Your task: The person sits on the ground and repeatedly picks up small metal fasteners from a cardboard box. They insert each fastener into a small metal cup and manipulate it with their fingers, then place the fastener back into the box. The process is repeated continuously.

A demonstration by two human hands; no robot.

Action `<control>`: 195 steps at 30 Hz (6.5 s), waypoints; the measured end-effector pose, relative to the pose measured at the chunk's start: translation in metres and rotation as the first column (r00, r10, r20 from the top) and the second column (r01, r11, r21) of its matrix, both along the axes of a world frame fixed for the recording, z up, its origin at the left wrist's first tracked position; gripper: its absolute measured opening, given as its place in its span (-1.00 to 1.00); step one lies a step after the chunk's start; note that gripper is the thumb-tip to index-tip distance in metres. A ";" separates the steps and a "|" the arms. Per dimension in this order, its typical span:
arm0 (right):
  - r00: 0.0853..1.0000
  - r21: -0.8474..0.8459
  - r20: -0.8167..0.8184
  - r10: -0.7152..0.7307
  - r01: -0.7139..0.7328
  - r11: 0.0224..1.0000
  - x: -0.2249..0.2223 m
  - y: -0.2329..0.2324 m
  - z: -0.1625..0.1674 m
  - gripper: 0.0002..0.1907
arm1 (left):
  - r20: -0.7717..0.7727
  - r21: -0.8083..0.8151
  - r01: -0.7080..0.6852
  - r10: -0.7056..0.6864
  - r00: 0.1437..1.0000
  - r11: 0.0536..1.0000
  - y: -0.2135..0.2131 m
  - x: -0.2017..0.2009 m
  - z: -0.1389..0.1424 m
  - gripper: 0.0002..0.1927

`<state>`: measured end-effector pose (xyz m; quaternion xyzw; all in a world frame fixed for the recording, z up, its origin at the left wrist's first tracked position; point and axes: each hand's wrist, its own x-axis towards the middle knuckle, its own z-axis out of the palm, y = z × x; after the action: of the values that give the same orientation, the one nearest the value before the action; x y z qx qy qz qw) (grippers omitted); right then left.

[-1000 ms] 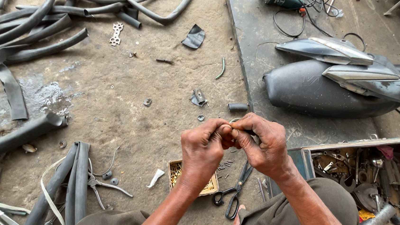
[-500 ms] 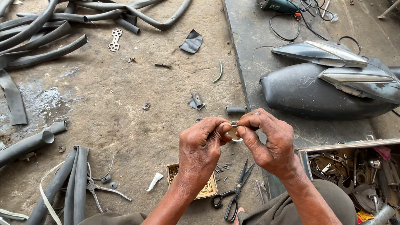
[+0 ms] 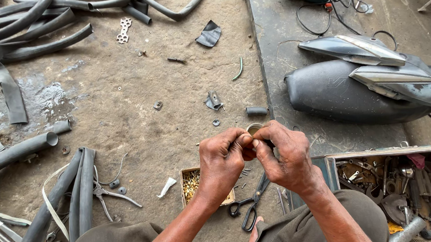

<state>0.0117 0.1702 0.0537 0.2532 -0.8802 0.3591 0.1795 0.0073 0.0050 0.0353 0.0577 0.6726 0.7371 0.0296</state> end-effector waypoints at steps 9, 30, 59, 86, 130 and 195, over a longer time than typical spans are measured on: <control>0.918 -0.219 0.393 -0.059 0.155 0.963 -0.008 0.008 0.002 -0.95 | -0.347 -0.341 -0.026 -0.100 0.932 0.940 -0.014 -0.011 -0.001 -0.87; 0.999 0.014 -0.039 -0.002 0.003 1.000 0.006 -0.006 -0.002 -0.88 | -0.215 -0.255 -0.031 -0.026 0.976 0.967 -0.005 -0.003 -0.017 -0.83; 1.000 -0.005 0.014 -0.025 0.025 1.000 -0.004 0.001 -0.002 -0.95 | 0.066 -0.184 0.207 -0.198 0.978 0.961 -0.017 -0.023 -0.011 -0.72; 0.997 0.076 0.071 -0.024 0.018 0.997 0.002 -0.003 -0.021 -0.86 | -0.136 -0.397 0.033 -0.094 0.986 0.917 0.004 -0.007 -0.041 -0.91; 0.998 0.059 -0.017 0.057 -0.056 0.997 -0.008 0.004 -0.009 -0.90 | -0.023 -0.293 0.221 -0.238 0.971 0.930 -0.021 -0.027 -0.031 -0.75; 0.994 -0.032 -0.111 -0.002 -0.002 0.999 -0.004 0.008 -0.027 -0.91 | 0.229 0.170 0.285 -0.319 0.920 0.943 -0.008 -0.019 -0.052 -0.69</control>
<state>0.0078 0.1777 0.0268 0.2700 -0.8629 0.3584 0.2323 -0.0120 -0.0030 -0.0163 0.0681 0.5956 0.7681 0.2250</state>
